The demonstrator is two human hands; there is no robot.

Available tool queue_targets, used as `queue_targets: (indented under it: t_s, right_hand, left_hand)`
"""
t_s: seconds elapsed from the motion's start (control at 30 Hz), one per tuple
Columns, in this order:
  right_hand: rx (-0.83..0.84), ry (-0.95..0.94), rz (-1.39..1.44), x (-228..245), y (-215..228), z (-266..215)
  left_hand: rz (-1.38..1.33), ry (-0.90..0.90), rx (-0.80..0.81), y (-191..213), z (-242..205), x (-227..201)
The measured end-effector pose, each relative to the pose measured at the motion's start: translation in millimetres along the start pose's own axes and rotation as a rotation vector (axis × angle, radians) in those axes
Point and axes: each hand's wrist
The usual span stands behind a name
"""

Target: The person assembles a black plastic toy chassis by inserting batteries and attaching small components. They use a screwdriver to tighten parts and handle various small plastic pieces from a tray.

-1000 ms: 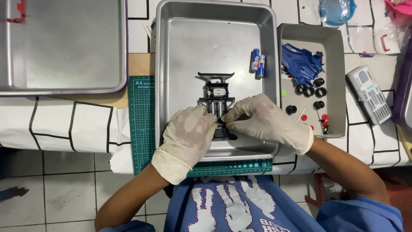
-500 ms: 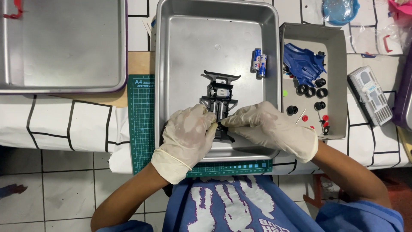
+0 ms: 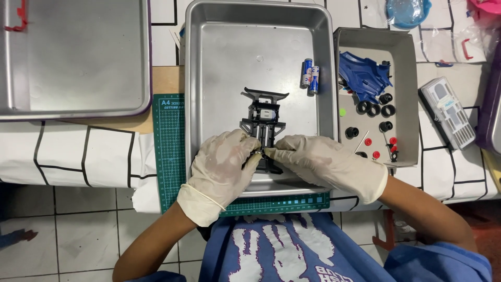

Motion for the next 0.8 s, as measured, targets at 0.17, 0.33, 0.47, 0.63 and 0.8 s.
queue_targets:
  t_s: [0.17,0.33,0.47,0.63,0.8]
  right_hand:
    - [-0.016,0.089,-0.574,14,-1,-12]
    - [-0.088,0.370,-0.829,14,31,-5]
    - [-0.418,0.399,-0.977,52,65,-22]
    - [-0.348,0.515,-1.441,72,89,13]
    - [-0.390,0.654,-1.434,59,100,39]
  left_hand:
    - [-0.043,-0.007,0.109,27,20,-3]
    - [-0.230,-0.169,0.308,70,64,-7]
    - [-0.251,-0.155,0.375,58,53,-3]
    - [-0.136,-0.086,0.366,56,42,-6]
    - [-0.147,-0.054,0.408,52,36,-5]
Point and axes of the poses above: each hand's wrist, its own z-axis towards the middle knuckle, its own y-axis out of the back of the hand, x = y × z, and after that the axes turned 2 degrees about z, right-handed
